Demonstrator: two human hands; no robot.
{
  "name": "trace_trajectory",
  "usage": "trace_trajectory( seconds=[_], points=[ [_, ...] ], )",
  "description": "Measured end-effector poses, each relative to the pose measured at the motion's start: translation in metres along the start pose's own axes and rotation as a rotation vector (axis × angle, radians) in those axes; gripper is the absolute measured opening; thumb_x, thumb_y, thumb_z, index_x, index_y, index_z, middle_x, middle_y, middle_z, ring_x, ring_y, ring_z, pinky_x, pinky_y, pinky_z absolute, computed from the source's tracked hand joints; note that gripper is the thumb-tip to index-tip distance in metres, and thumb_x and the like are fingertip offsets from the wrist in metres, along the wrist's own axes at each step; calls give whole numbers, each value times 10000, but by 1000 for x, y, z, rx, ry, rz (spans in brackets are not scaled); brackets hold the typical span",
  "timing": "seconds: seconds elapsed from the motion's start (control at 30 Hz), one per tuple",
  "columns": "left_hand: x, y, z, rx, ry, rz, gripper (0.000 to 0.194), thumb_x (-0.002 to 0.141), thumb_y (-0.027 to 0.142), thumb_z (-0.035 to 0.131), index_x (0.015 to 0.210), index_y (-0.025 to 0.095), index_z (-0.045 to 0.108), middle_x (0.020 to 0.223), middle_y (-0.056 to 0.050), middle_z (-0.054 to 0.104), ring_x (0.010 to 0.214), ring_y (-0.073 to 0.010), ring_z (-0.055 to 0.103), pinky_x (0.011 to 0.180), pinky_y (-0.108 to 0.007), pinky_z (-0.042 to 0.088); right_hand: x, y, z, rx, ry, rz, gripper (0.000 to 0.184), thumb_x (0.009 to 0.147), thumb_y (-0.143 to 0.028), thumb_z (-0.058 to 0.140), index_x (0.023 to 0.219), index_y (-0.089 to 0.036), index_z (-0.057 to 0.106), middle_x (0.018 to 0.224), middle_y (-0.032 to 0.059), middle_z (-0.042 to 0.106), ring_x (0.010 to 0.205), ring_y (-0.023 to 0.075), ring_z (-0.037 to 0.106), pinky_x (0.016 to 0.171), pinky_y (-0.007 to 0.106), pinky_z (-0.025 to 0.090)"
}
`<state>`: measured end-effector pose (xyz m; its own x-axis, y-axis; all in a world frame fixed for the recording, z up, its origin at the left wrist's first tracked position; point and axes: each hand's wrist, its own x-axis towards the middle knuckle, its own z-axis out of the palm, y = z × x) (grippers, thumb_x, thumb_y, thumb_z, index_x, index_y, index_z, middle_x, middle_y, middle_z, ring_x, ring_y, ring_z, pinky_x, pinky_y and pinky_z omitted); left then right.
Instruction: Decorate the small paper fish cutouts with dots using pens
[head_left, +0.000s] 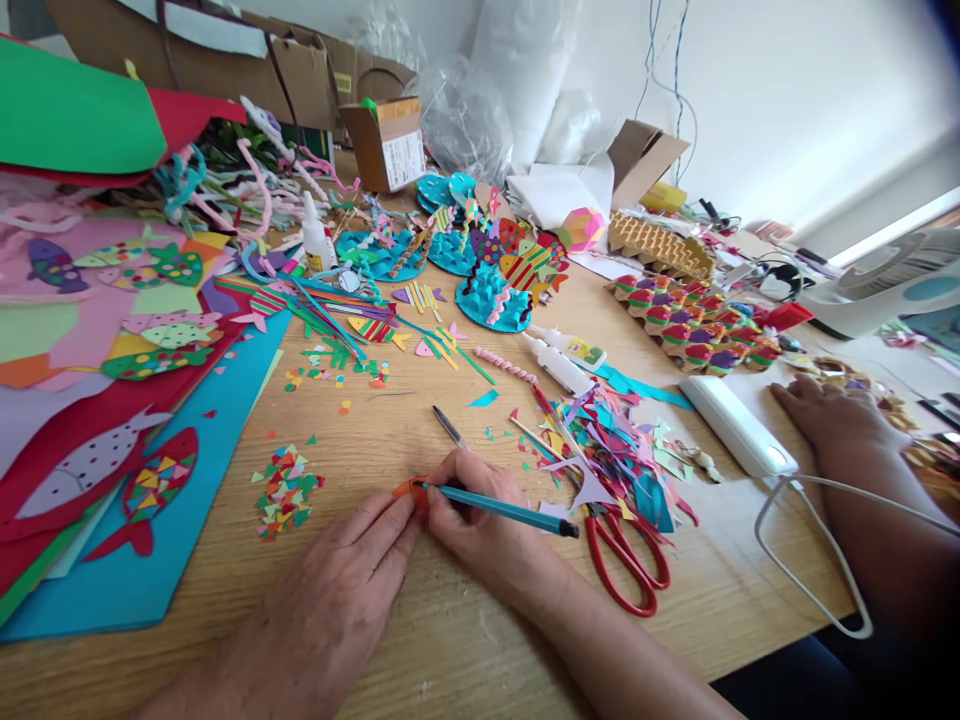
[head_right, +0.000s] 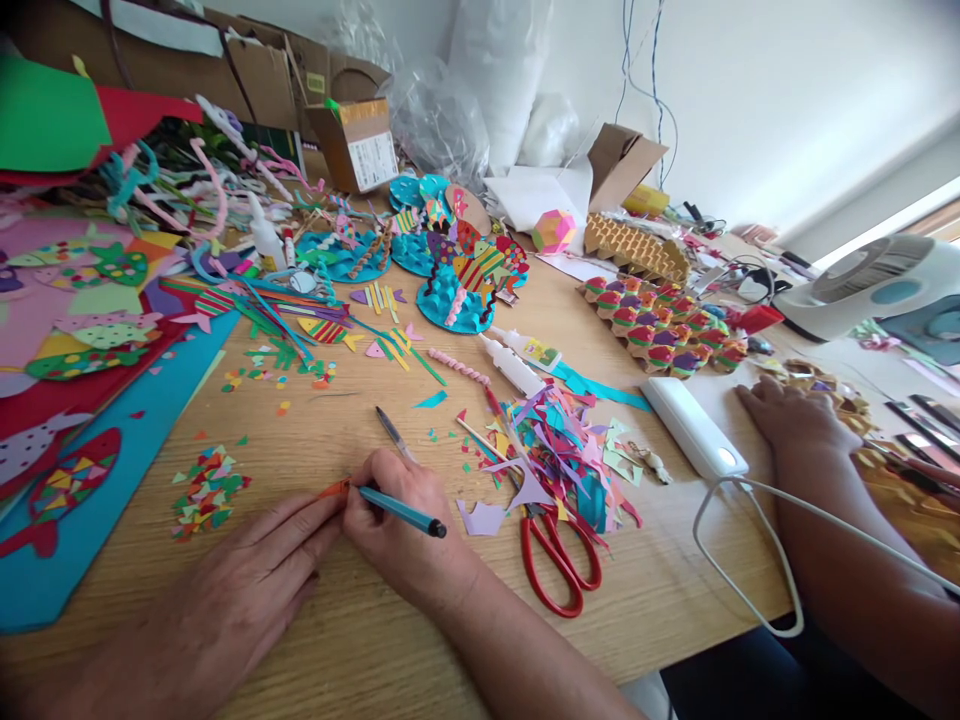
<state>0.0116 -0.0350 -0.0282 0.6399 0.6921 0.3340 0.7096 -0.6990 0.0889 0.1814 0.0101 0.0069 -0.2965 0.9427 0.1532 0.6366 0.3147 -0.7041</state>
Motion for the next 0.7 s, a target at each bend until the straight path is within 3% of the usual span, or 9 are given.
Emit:
trace_trajectory(
  seconds=[0.7],
  points=[
    [0,3,0,4,2,-24,544,779,-25,283,1267,118,479,1246,-91,560,1157,-225,496,937,-355,465,-1,2,3,-13,36,-45,84,724,-119,488,679,-189,489,599,-21,542,534,101,485,516,194,348]
  ],
)
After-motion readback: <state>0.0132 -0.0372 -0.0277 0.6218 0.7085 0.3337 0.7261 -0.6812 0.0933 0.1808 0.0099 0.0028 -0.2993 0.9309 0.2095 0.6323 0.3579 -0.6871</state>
